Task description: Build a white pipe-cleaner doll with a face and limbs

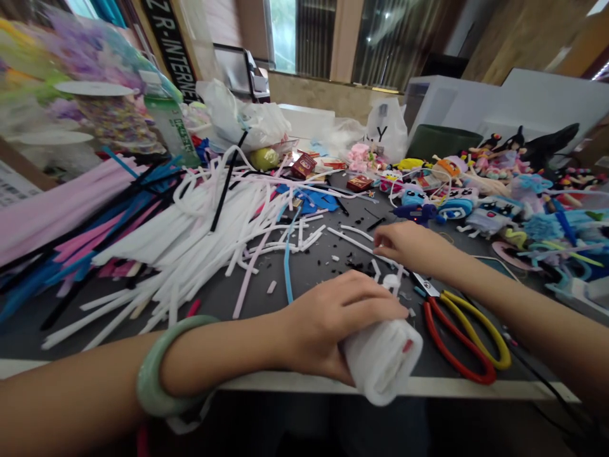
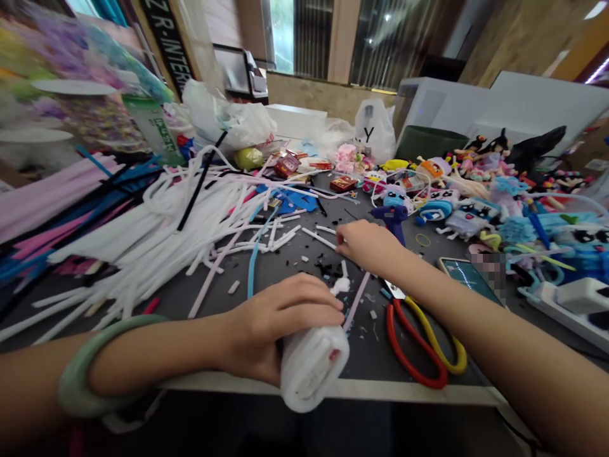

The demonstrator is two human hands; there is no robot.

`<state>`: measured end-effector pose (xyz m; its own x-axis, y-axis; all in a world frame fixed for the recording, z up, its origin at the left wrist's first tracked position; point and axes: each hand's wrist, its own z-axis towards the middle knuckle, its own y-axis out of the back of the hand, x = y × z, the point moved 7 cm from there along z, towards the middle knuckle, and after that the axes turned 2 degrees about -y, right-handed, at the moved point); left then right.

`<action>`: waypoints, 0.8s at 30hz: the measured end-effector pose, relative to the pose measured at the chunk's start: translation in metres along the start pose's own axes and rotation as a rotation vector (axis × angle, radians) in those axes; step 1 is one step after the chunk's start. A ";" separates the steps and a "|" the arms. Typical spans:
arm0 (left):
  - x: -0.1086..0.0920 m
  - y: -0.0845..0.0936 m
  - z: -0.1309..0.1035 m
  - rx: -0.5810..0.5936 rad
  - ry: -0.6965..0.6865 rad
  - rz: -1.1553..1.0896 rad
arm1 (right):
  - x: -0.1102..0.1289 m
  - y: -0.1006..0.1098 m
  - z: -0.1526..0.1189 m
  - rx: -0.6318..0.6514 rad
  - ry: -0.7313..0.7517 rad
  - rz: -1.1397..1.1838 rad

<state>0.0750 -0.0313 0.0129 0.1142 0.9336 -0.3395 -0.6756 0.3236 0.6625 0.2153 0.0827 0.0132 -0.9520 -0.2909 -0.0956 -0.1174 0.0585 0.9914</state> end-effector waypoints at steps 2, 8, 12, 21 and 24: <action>-0.003 -0.002 0.000 0.026 -0.045 0.023 | 0.017 0.002 0.019 -0.011 0.047 -0.015; 0.004 0.002 0.000 -0.015 0.040 -0.051 | 0.035 -0.008 0.071 0.059 0.115 -0.008; 0.016 0.009 -0.003 -0.113 0.130 -0.077 | 0.038 -0.013 0.086 0.137 0.143 0.019; 0.013 0.009 -0.001 -0.107 0.083 -0.045 | 0.028 0.010 0.074 0.110 0.113 0.214; 0.012 0.009 -0.001 -0.115 0.080 -0.033 | 0.022 0.015 0.071 0.081 0.091 0.271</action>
<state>0.0696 -0.0167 0.0144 0.0827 0.9061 -0.4148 -0.7517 0.3300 0.5710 0.1729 0.1451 0.0199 -0.9230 -0.3380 0.1839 0.1121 0.2211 0.9688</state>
